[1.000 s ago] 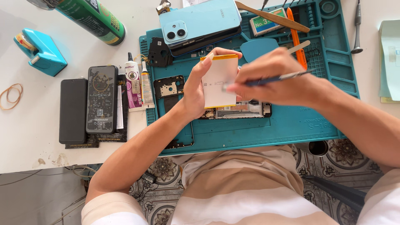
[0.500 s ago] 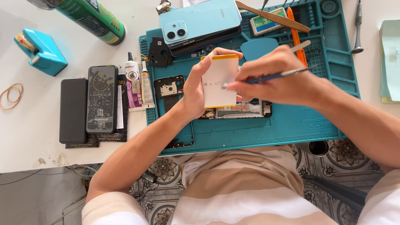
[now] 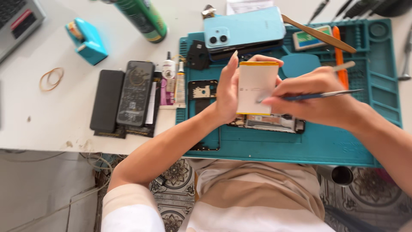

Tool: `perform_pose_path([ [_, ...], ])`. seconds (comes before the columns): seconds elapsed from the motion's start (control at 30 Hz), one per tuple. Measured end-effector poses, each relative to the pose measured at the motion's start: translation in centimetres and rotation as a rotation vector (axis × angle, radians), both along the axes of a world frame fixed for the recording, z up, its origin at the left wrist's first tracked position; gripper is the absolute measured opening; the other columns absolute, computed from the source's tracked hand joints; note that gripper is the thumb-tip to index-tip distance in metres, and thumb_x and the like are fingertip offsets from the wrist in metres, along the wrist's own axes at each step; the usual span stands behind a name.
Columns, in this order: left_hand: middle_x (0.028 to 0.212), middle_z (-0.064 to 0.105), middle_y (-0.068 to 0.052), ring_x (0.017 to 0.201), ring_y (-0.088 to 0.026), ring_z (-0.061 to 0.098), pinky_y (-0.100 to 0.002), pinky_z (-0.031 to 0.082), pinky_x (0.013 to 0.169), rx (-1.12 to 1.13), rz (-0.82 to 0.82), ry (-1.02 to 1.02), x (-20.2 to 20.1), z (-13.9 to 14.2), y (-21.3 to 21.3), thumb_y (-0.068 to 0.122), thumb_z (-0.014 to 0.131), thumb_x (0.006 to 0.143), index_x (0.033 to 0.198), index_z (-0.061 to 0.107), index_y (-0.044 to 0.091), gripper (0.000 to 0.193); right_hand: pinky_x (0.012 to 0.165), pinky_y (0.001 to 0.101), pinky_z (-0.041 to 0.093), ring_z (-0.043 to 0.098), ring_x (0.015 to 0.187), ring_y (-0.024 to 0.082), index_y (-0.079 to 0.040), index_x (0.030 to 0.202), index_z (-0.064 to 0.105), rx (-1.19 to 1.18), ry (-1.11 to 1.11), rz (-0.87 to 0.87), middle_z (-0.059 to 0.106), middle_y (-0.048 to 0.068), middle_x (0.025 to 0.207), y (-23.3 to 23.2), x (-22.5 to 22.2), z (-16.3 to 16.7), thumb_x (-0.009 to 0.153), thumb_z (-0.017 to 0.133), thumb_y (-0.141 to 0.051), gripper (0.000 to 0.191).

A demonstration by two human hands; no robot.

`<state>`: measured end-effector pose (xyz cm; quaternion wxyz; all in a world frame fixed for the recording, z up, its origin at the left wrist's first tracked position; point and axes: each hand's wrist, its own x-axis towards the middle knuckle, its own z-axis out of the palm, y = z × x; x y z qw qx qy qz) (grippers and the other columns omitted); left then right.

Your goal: The person removes a smartphone battery from a disassembled phone and uses a small brush to clean both sides of the battery. The person holds the battery with one hand and scrubs the surface with the brush in the other hand, then flips the battery to clean the opposite side.

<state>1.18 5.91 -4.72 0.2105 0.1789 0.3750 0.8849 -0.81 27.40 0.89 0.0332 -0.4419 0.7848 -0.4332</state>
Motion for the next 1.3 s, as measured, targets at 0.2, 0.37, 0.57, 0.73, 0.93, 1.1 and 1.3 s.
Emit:
perform_pose_path([
  [0.2, 0.110, 0.067, -0.016, 0.101, -0.021, 0.067, -0.035, 0.057, 0.092, 0.013, 0.060, 0.005, -0.4, -0.6, 0.0, 0.075, 0.026, 0.107, 0.140, 0.052, 0.000, 0.086, 0.044, 0.0209, 0.048, 0.068, 0.050, 0.008, -0.006, 0.082, 0.077, 0.023, 0.023, -0.032, 0.072, 0.004, 0.064, 0.0, 0.0, -0.7, 0.086, 0.079, -0.017, 0.012],
  [0.37, 0.112, 0.066, -0.015, 0.104, -0.022, 0.068, -0.041, 0.060, 0.089, -0.025, 0.032, 0.001, -0.4, -0.8, 0.1, 0.073, 0.028, 0.104, 0.142, 0.052, 0.003, 0.083, 0.049, 0.0220, 0.049, 0.067, 0.054, 0.009, -0.003, 0.087, 0.076, 0.008, 0.100, -0.168, 0.070, 0.005, 0.065, 0.4, -0.5, -0.7, 0.089, 0.082, -0.016, 0.015],
  [0.57, 0.111, 0.066, -0.016, 0.103, -0.021, 0.066, -0.035, 0.058, 0.091, 0.027, 0.000, 0.016, -0.4, -0.5, 0.3, 0.067, 0.036, 0.111, 0.143, 0.049, 0.003, 0.073, 0.046, 0.0246, 0.045, 0.060, 0.043, 0.010, -0.005, 0.077, 0.077, 0.116, 0.008, -0.068, 0.066, 0.006, 0.055, 0.1, 0.2, -1.0, 0.082, 0.084, -0.016, 0.014],
  [0.73, 0.110, 0.065, -0.012, 0.100, -0.020, 0.066, -0.041, 0.062, 0.083, -0.007, -0.018, 0.020, -0.1, 0.0, 0.1, 0.065, 0.037, 0.105, 0.144, 0.049, 0.007, 0.071, 0.053, 0.0212, 0.051, 0.069, 0.061, 0.008, -0.006, 0.087, 0.076, 0.006, 0.045, -0.167, 0.073, 0.004, 0.071, 0.6, -0.7, -0.3, 0.092, 0.080, -0.014, 0.011],
  [0.93, 0.107, 0.066, -0.014, 0.102, -0.019, 0.065, -0.033, 0.055, 0.095, 0.013, -0.002, 0.081, -0.4, -0.5, 0.3, 0.068, 0.031, 0.114, 0.140, 0.057, 0.001, 0.077, 0.048, 0.0252, 0.046, 0.063, 0.050, 0.010, -0.005, 0.078, 0.077, 0.100, 0.060, -0.099, 0.068, 0.006, 0.059, -0.5, 0.8, -1.2, 0.083, 0.085, -0.016, 0.014],
  [1.1, 0.107, 0.066, -0.012, 0.101, -0.019, 0.065, -0.035, 0.056, 0.093, -0.006, -0.068, 0.042, -0.3, -0.4, 0.1, 0.067, 0.030, 0.111, 0.140, 0.055, 0.004, 0.074, 0.051, 0.0199, 0.050, 0.068, 0.058, 0.006, -0.006, 0.088, 0.077, 0.012, 0.099, -0.130, 0.073, 0.003, 0.070, 0.5, -0.2, -0.7, 0.091, 0.079, -0.014, 0.009],
  [1.3, 0.108, 0.066, -0.013, 0.100, -0.019, 0.067, -0.035, 0.059, 0.087, -0.019, -0.099, -0.005, 0.1, -0.1, -0.1, 0.064, 0.033, 0.111, 0.140, 0.052, 0.002, 0.071, 0.056, 0.0247, 0.049, 0.066, 0.062, 0.011, -0.004, 0.085, 0.076, -0.007, 0.172, -0.147, 0.071, 0.006, 0.071, -0.3, 0.6, -1.2, 0.088, 0.083, -0.014, 0.013],
])
